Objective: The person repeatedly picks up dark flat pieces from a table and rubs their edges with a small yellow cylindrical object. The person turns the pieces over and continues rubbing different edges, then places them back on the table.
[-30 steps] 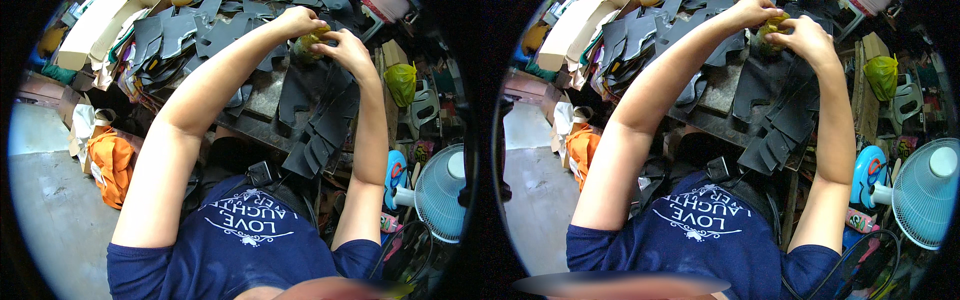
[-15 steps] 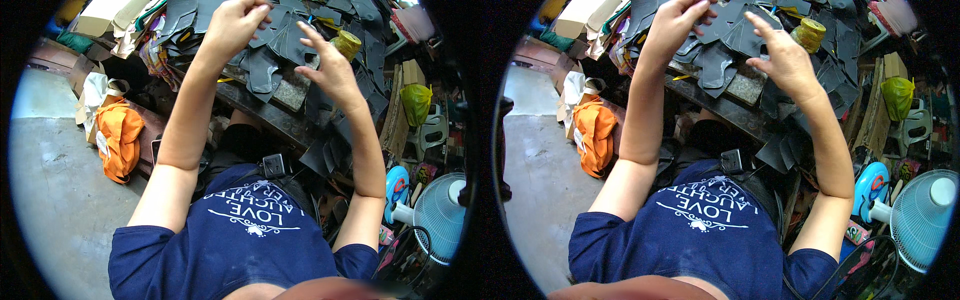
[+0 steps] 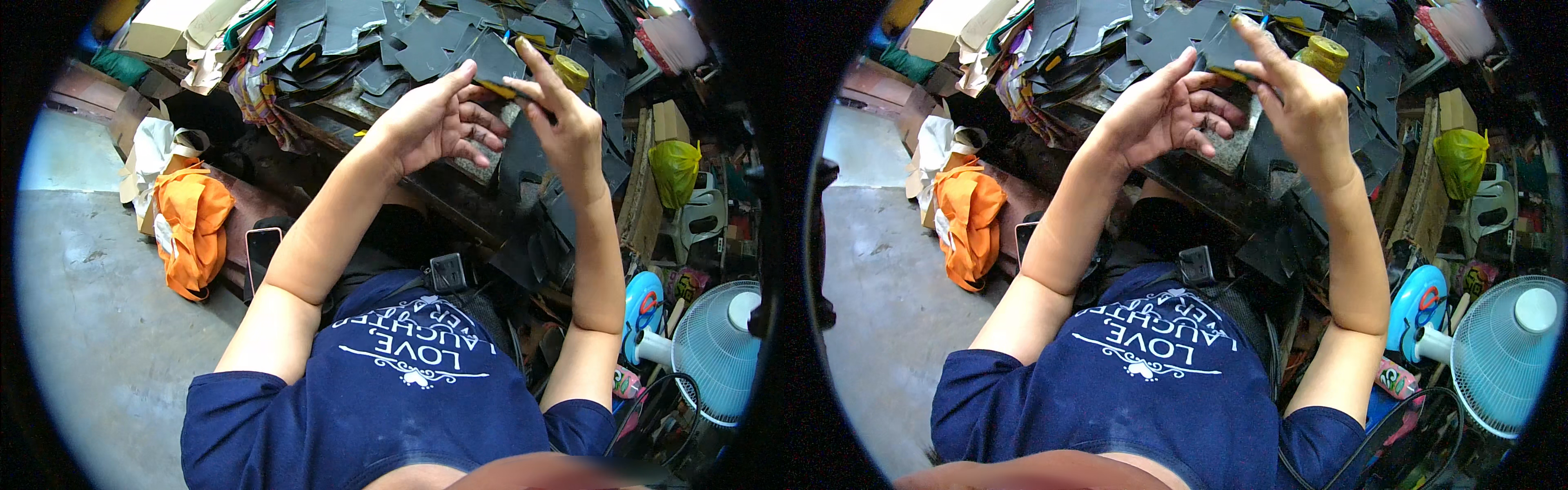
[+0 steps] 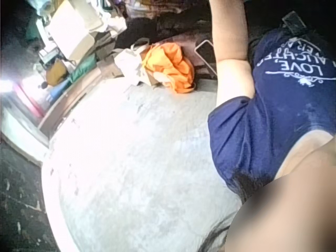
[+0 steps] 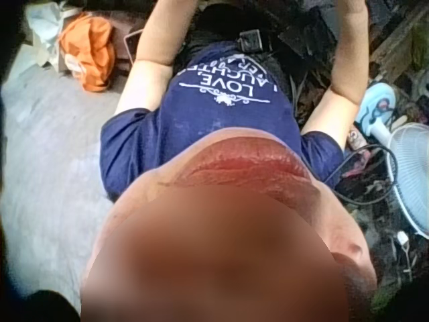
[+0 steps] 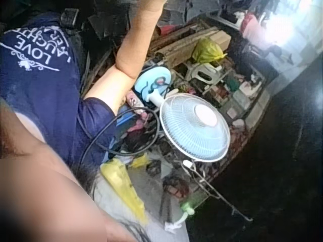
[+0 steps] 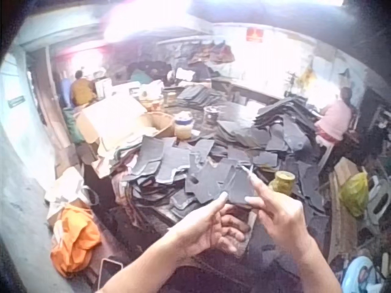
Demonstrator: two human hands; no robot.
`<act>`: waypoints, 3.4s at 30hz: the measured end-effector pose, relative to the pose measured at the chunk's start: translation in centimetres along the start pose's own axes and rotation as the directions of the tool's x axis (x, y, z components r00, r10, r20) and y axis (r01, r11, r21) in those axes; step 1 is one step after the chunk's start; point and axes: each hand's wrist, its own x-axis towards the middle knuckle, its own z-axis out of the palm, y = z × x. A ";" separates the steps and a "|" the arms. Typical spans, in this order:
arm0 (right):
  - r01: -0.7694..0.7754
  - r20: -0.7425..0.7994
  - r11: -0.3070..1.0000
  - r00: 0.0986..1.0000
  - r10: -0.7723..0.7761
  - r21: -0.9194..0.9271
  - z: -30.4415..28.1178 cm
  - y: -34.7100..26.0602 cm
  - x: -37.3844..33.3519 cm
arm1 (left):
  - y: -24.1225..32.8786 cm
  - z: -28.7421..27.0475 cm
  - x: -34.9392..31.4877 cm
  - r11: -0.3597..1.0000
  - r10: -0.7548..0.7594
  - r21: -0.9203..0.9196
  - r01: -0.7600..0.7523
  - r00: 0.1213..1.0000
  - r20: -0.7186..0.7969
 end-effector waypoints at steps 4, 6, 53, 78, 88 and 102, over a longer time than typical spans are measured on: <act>0.145 0.051 0.989 0.988 -0.144 -0.027 0.1 -1.1 -1.8 | -0.4 -0.8 0.9 0.996 0.073 0.067 -0.063 0.986 -0.148; 0.006 0.036 0.982 0.999 -0.013 0.187 0.3 -1.3 -2.6 | -0.5 -0.9 0.7 0.987 0.095 0.144 -0.072 0.982 -0.160; -0.089 -0.096 0.993 0.991 0.096 0.082 -0.4 -3.7 -6.6 | -2.0 1.1 -0.7 0.940 0.302 0.221 -0.261 0.936 -0.181; 0.002 0.126 0.985 0.992 0.020 -0.171 5.3 1.5 0.9 | 2.8 -2.8 -9.2 0.718 0.567 0.656 -0.233 0.743 -0.356; -0.031 0.045 0.973 0.998 0.042 -0.229 6.8 3.2 4.1 | 1.0 -2.7 -8.6 0.744 0.413 0.664 -0.068 0.829 -0.378; 0.040 0.244 0.993 0.970 -0.013 -0.108 6.6 -1.6 1.6 | 0.9 -2.7 -8.0 0.153 0.771 0.983 0.104 0.610 -0.185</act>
